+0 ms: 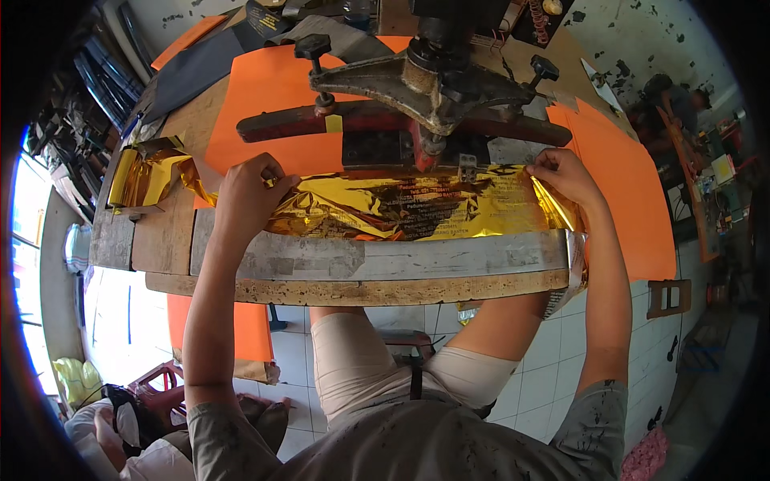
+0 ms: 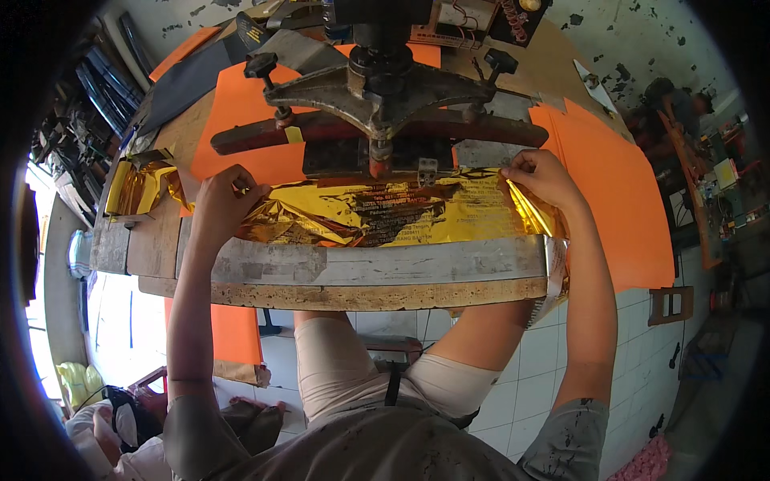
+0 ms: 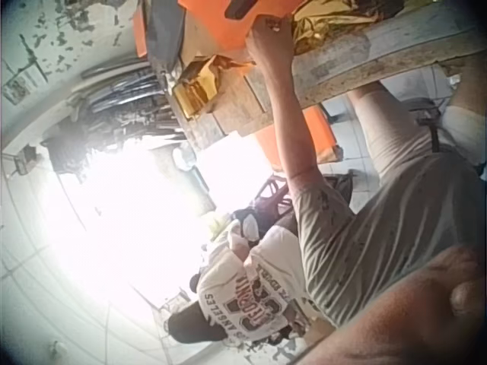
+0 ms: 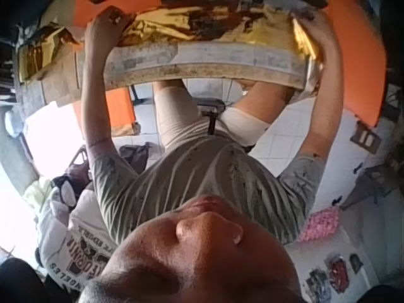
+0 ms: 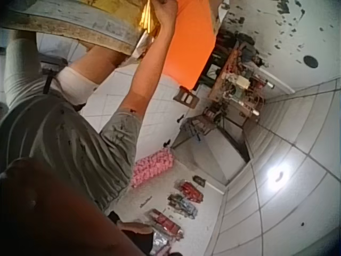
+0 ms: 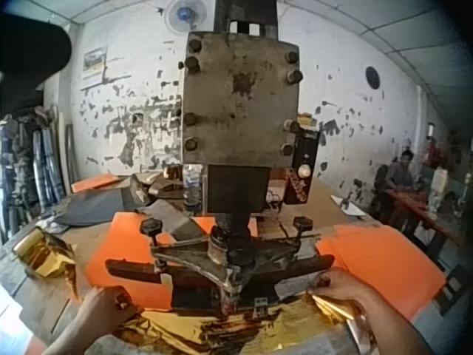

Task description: The person positions an orange sheet on a hot-stamping press and operates the machine to apply a print. They handle a piece of gold foil, realigning it on their lap between printing cycles, and continue the process for multiple sheets.

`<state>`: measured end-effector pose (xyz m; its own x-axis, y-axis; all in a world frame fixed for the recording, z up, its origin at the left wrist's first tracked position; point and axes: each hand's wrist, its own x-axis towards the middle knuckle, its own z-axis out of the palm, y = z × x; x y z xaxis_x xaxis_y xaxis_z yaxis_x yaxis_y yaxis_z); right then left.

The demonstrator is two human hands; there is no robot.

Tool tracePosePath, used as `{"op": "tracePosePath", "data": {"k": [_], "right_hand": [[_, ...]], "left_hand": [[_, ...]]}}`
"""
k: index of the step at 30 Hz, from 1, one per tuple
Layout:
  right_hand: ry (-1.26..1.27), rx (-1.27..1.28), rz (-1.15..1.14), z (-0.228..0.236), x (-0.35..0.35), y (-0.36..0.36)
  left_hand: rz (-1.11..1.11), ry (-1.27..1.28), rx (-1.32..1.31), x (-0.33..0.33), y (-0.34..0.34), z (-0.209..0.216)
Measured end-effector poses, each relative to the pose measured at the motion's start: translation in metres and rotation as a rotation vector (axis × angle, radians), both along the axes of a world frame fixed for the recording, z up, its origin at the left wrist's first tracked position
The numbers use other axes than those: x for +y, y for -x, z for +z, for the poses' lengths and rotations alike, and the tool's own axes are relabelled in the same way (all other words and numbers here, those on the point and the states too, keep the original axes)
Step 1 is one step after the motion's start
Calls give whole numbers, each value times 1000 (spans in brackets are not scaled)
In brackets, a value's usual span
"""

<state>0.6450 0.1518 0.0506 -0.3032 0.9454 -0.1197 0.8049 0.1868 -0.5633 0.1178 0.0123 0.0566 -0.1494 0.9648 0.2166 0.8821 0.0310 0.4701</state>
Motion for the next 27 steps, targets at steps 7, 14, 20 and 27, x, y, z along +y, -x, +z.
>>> {"op": "tracePosePath", "data": {"k": [7, 14, 20, 27], "right_hand": [[67, 48, -37, 5, -4, 8], [22, 45, -95, 3, -8, 7], [3, 33, -126, 8, -13, -3], [-386, 76, -172, 45, -110, -1]], "left_hand": [[22, 44, 1, 1, -4, 3], [23, 40, -24, 1, 2, -4], [71, 76, -59, -5, -3, 13], [53, -422, 119, -79, -3, 13]]}}
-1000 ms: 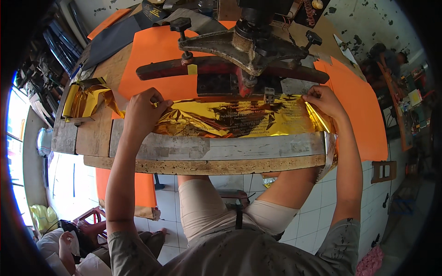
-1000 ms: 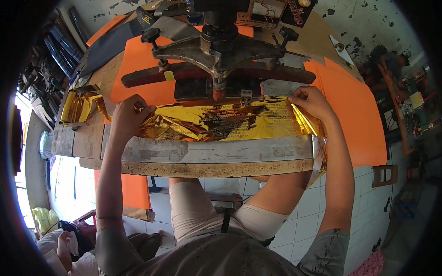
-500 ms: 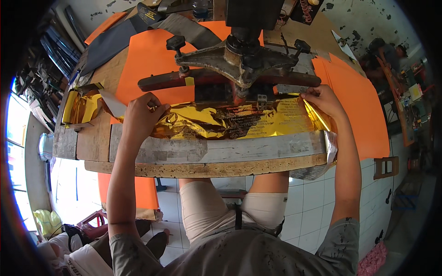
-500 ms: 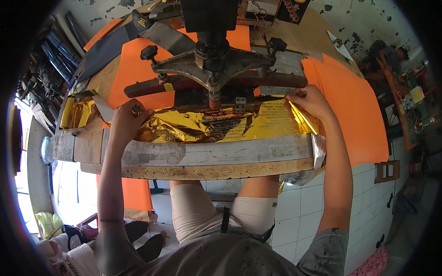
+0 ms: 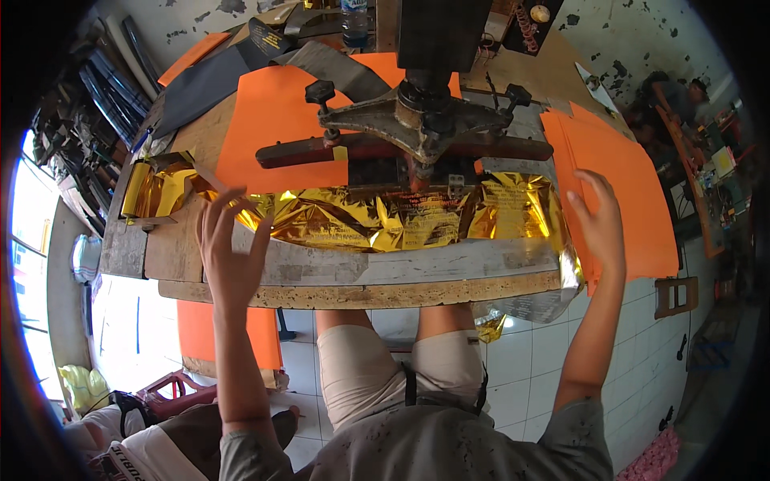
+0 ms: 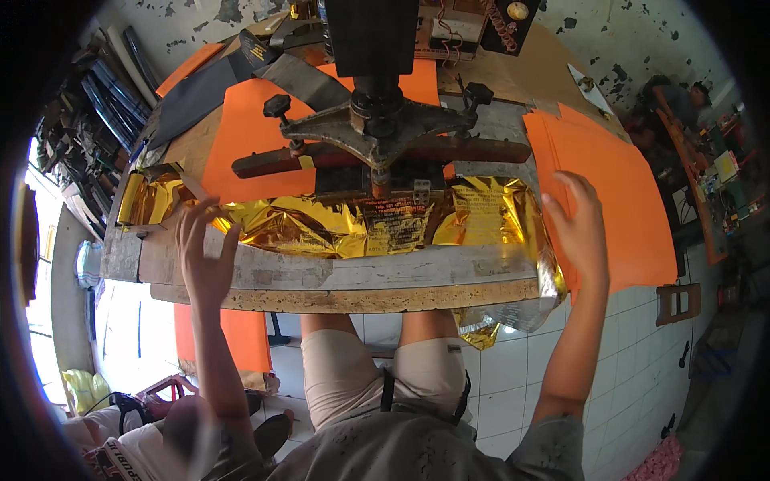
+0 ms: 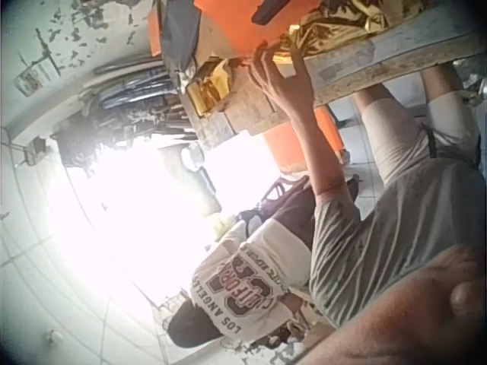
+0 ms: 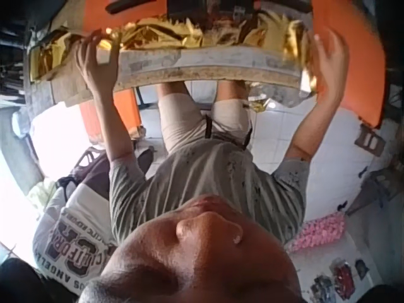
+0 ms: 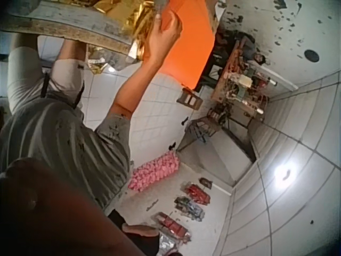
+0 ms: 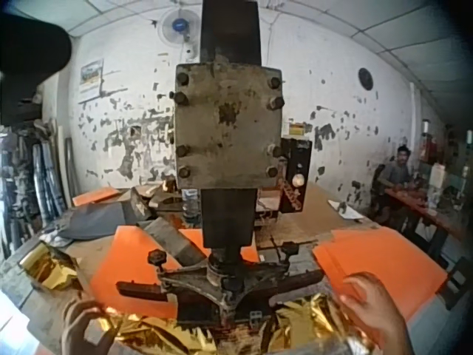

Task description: The person positions an orange sheet on a hot-stamping press and operates the machine to apply a print. They handle a piece of gold foil, realigning it on their lap between printing cycles, and continue the process for multiple sheets.

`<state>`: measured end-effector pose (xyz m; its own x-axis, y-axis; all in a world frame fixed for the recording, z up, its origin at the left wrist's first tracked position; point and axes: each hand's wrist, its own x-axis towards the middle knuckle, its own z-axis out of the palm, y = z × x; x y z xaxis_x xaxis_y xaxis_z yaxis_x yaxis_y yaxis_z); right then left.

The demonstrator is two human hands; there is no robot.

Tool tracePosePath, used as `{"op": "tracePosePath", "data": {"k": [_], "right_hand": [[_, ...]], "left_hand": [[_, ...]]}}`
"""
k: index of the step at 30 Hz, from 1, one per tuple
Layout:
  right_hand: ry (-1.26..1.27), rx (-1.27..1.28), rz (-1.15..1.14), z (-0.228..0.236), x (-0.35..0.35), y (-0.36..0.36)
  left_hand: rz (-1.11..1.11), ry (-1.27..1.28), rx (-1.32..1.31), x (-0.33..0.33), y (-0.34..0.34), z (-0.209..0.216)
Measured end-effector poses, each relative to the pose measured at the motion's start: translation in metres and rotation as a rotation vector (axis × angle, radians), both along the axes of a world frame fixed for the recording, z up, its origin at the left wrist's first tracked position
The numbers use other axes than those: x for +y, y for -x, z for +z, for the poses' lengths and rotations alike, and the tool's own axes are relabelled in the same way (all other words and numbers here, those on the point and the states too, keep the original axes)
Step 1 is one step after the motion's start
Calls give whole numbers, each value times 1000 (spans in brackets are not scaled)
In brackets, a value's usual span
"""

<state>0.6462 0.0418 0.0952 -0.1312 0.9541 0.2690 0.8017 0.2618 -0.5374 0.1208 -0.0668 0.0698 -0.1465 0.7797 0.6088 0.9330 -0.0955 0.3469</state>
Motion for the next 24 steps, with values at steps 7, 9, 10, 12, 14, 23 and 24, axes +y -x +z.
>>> {"op": "tracePosePath", "data": {"k": [7, 9, 10, 12, 14, 23, 24], "right_hand": [[-399, -152, 126, -56, -95, 93], [-361, -180, 125, -68, -98, 103], [-363, -180, 118, -72, -98, 102], [-384, -168, 93, -76, -94, 102], [-363, -161, 82, -76, -96, 102], [-300, -184, 82, -80, -101, 102], [-295, -189, 82, -80, -102, 101]], "left_hand": [[-112, -150, -26, -88, -68, -83], [-69, -159, -5, -95, -86, -108], [-93, -110, -53, -99, -89, -124], [-81, -106, -26, -103, -96, -145], [-93, -75, -7, -102, -94, -165], [-105, -29, -46, -106, -98, -162], [-114, -18, -50, -107, -98, -160]]}}
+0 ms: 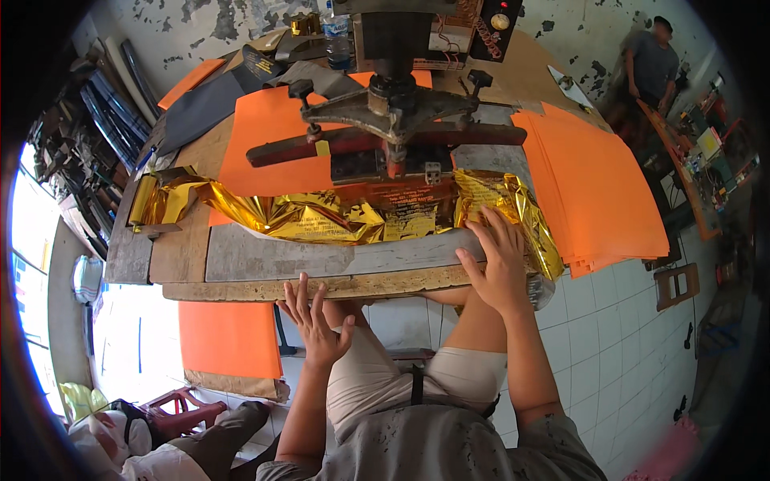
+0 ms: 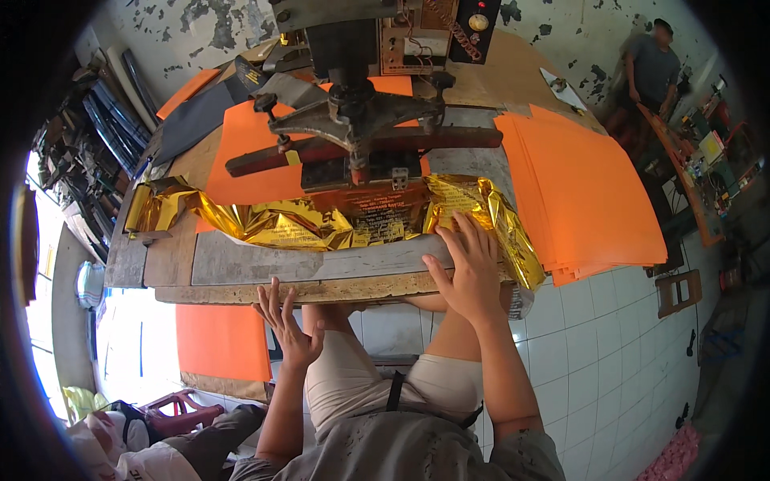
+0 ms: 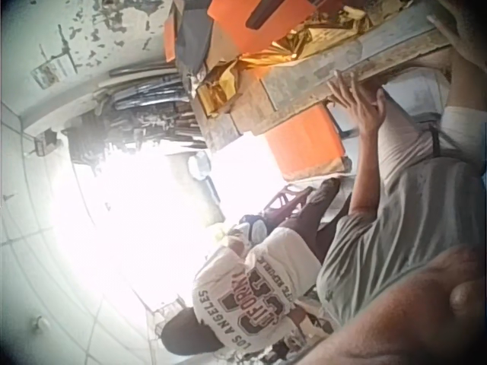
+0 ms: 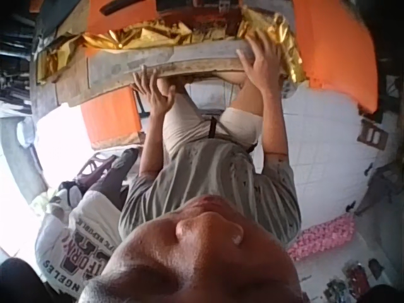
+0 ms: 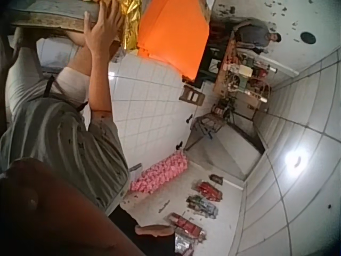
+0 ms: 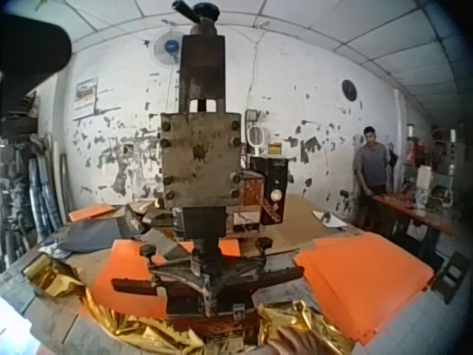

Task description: The person positions an orange sheet on a hot-stamping press and operates the machine to apply a print. They handle a piece of gold foil, realigning it on their lap between printing cycles, and continue the process for multiple sheets.

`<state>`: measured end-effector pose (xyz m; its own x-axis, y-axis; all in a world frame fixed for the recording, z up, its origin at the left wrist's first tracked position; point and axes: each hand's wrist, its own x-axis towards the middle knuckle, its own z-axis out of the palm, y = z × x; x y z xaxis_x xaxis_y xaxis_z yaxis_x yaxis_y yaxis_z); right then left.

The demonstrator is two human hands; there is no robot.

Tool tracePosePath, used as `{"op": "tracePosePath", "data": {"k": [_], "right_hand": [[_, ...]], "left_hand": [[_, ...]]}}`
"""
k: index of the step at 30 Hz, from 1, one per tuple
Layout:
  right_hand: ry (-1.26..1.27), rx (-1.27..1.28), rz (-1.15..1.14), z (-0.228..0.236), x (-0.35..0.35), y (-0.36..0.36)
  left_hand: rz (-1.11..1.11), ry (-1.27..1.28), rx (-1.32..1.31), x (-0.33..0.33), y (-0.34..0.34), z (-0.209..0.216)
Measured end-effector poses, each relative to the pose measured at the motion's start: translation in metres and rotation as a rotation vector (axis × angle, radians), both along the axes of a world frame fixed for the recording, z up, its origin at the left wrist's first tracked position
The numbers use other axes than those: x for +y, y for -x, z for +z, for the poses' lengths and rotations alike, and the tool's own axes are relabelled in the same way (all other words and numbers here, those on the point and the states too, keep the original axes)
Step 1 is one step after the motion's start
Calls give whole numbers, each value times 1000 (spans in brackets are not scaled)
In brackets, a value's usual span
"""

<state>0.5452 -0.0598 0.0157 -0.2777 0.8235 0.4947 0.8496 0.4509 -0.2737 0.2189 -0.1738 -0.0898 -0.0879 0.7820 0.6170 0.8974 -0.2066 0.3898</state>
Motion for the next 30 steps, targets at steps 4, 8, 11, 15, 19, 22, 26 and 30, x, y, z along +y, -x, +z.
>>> {"op": "tracePosePath", "data": {"k": [4, 8, 11, 15, 19, 22, 26, 30], "right_hand": [[24, -3, 7, -2, 0, -1], [42, -4, 17, -4, 2, 1], [44, -6, 28, 0, 1, 4], [68, 44, 104, 14, -19, 8], [44, -21, 141, 34, -57, 5], [24, 2, 195, 38, -84, -2], [48, 110, 276, 38, -120, -11], [55, 142, 318, 35, -144, -20]], "left_hand": [[1, 31, 23, -2, -2, 8], [4, 25, 22, -3, -2, 7], [1, 29, 23, -4, -2, 9], [-9, 55, -16, -10, -5, 18], [-67, -72, -117, -20, -17, 33], [-254, -99, -327, -41, -39, 24], [-539, 284, -696, -51, -70, 31], [-793, 603, -1354, -48, -111, 26]]}}
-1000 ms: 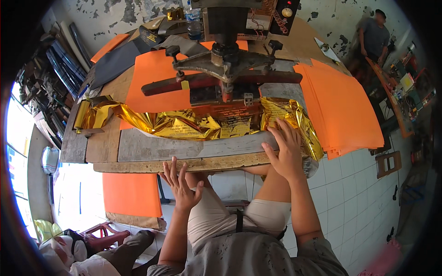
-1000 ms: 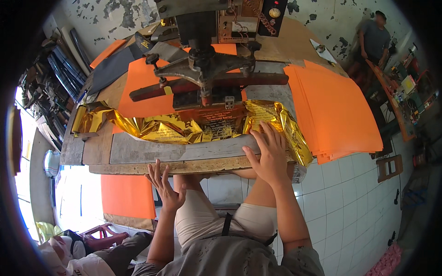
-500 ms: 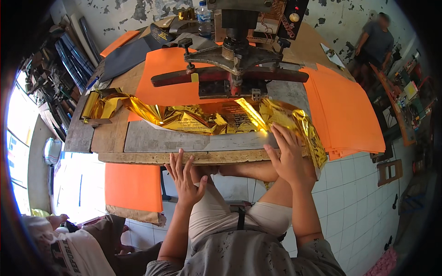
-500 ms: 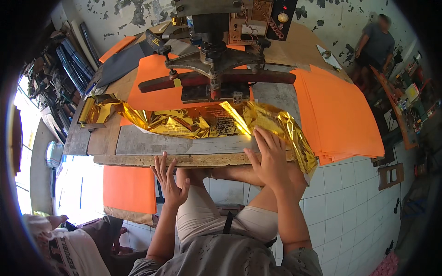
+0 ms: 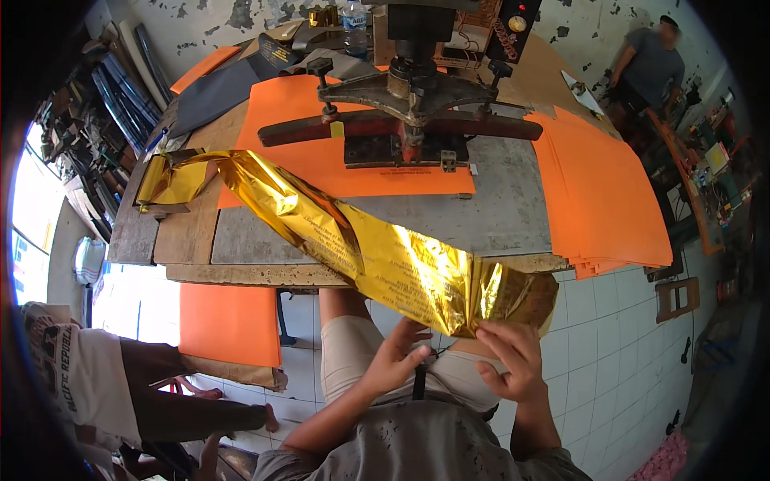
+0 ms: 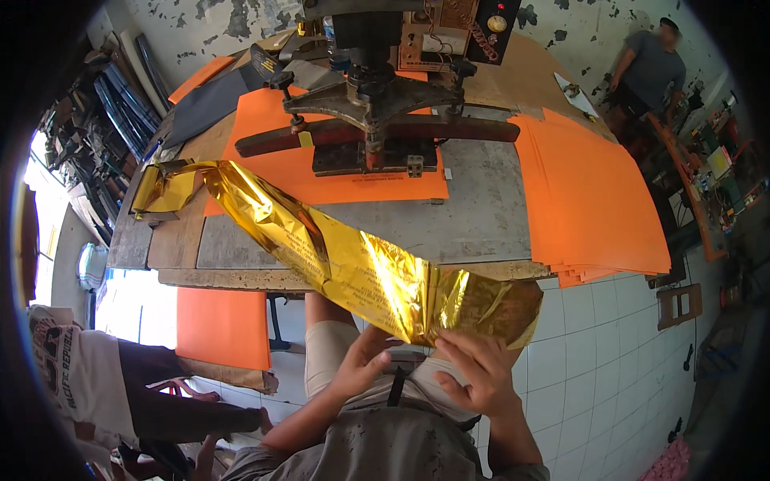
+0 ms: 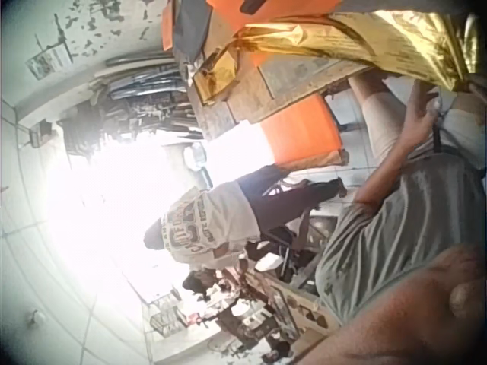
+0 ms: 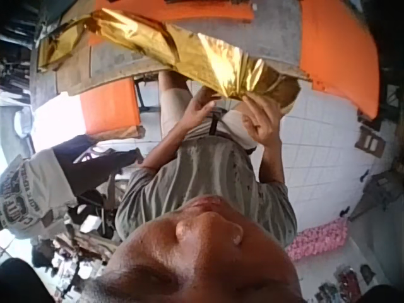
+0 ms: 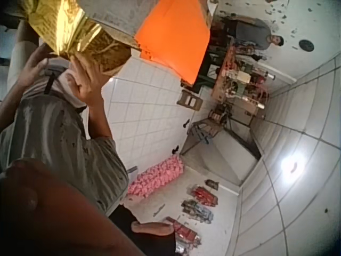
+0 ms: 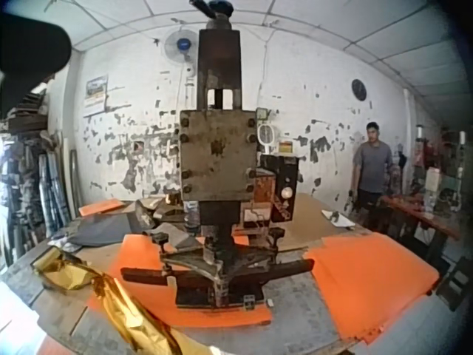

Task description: The person positions an orange sheet on a hot-stamping press and operates the machine to apply a print. They handle a piece of gold foil, realigning it on their lap between printing cycles, and continue the process for multiple sheets.

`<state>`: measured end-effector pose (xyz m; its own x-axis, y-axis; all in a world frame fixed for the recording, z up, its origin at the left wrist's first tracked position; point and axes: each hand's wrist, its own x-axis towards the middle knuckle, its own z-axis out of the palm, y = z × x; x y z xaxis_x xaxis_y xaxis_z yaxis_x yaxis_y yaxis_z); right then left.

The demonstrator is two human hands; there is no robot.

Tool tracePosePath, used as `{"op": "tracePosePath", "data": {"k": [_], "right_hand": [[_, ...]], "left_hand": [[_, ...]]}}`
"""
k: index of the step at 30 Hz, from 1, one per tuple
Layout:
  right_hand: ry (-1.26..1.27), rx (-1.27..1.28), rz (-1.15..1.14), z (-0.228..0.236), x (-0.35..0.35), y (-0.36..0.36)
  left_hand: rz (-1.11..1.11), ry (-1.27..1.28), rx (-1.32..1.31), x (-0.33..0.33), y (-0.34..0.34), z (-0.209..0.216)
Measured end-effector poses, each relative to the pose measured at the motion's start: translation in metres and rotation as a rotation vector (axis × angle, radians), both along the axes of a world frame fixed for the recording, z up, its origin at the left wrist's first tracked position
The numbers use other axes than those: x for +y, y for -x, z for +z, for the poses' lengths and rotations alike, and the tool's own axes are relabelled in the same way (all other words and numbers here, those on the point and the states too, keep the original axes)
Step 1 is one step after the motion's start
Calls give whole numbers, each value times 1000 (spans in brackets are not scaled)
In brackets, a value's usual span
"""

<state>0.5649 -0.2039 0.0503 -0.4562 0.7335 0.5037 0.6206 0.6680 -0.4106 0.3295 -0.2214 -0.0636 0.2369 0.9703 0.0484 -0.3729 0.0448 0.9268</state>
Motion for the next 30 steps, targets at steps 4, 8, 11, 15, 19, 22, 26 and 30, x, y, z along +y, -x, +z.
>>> {"op": "tracePosePath", "data": {"k": [4, 8, 11, 15, 19, 22, 26, 30], "right_hand": [[57, 6, 49, -6, -14, -4], [67, 0, 161, -11, -14, -6], [-7, 77, 125, -27, -19, -18], [-105, 220, -95, -41, -1, -16], [313, 299, -12, -48, 10, -14], [461, 299, 98, -46, 10, -7], [655, 546, 244, -53, 11, -15], [775, 429, 404, -22, 12, -34]], "left_hand": [[-165, 27, -222, -3, -3, -10], [-237, 108, -343, -8, -2, -19], [-239, 184, -395, -14, 6, -2], [-186, 124, -335, -33, 21, 22], [-215, -46, -291, -48, 41, 47], [-157, -152, -184, -53, 58, 50], [-48, -151, -205, -58, 66, 57], [50, -247, -177, -69, 76, 49]]}}
